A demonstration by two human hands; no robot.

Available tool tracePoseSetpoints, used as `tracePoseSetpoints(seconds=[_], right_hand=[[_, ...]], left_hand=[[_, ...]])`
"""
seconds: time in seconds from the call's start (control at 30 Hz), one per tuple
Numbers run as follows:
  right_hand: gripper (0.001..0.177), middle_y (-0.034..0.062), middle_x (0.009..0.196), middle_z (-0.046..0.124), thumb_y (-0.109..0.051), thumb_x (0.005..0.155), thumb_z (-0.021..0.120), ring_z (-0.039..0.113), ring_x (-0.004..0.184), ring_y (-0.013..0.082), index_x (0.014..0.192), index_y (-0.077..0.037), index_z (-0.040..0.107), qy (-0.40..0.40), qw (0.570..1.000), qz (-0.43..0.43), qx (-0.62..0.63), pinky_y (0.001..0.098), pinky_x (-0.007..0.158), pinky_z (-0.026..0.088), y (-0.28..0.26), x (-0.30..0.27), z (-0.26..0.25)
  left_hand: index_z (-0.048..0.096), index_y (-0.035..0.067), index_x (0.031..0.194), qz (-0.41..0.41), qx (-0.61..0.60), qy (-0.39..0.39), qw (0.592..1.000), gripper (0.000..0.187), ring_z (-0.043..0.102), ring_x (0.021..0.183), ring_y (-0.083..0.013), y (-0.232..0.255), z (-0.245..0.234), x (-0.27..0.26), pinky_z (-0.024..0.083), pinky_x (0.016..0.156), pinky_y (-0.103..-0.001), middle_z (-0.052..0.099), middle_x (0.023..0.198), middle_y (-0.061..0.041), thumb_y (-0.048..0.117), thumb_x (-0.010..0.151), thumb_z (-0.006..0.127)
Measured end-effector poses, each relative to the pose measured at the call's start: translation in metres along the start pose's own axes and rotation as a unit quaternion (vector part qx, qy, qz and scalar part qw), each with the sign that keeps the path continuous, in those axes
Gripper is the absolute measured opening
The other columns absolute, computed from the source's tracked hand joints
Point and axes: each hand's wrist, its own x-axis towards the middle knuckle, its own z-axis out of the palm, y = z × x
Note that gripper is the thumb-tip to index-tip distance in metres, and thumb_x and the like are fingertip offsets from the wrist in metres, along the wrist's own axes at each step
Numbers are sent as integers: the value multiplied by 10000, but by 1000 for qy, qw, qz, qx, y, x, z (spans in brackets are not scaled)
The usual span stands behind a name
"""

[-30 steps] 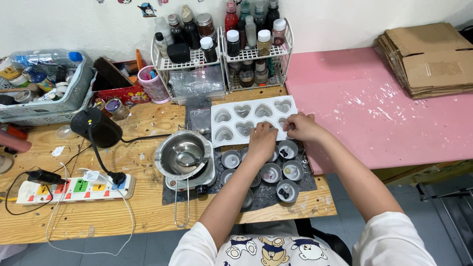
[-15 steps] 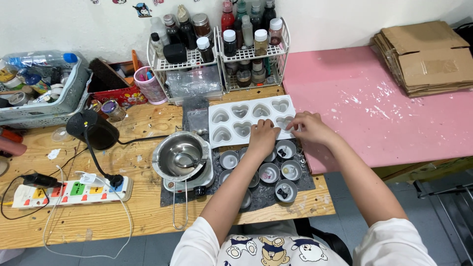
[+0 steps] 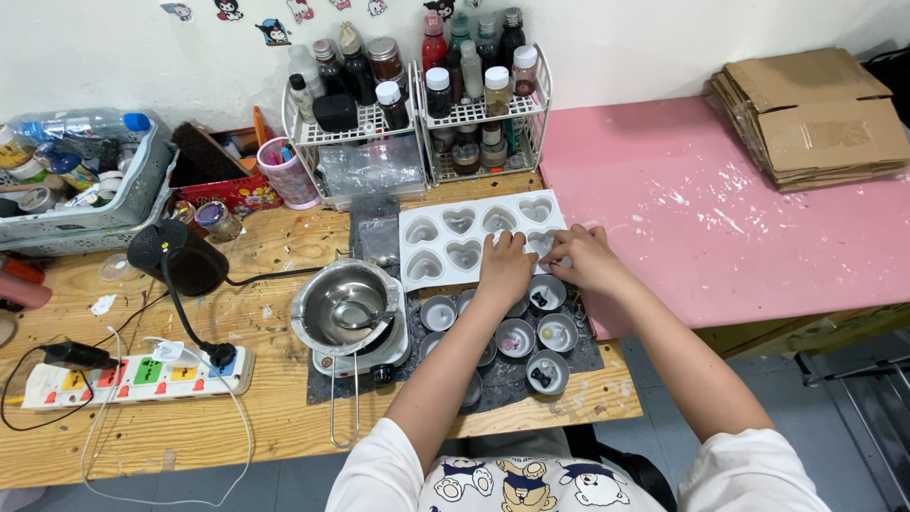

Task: The recorder is placing small wicks and decorative elements into molds in preparation for candle making.

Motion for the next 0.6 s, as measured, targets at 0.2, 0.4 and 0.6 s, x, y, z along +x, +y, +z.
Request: tracePoseSetpoints(seconds=[0.2, 0.4, 0.6], right_hand=[[202, 25, 1074, 686, -299, 843, 756, 588, 1125, 230, 1000, -182, 805, -3, 999, 41, -2, 442, 986, 380, 1, 0, 6], [221, 34, 1141, 696, -253, 810, 755, 582, 1159, 253, 1004, -160, 805, 2, 997, 40, 65, 480, 974, 385, 13, 7, 27], [211, 47, 976, 741, -246, 791, 768, 686, 996, 233, 976, -153, 806, -44, 990, 105, 85, 488, 910, 455, 9, 17, 17]], left_hand=[[812, 219, 981, -5, 18, -42, 999, 205, 533, 1219, -276, 2, 0, 4, 341, 1117, -561, 630, 1151, -65, 233, 884, 632], [796, 204, 1043, -5, 23, -70, 997, 237, 503, 1247, -288, 4, 7, 4, 305, 1137, -583, 610, 1178, -79, 233, 879, 627], [805, 221, 1036, -8, 2, -46, 999, 229, 509, 1249, -289, 1, 10, 5, 306, 1148, -583, 615, 1193, -73, 236, 896, 624]])
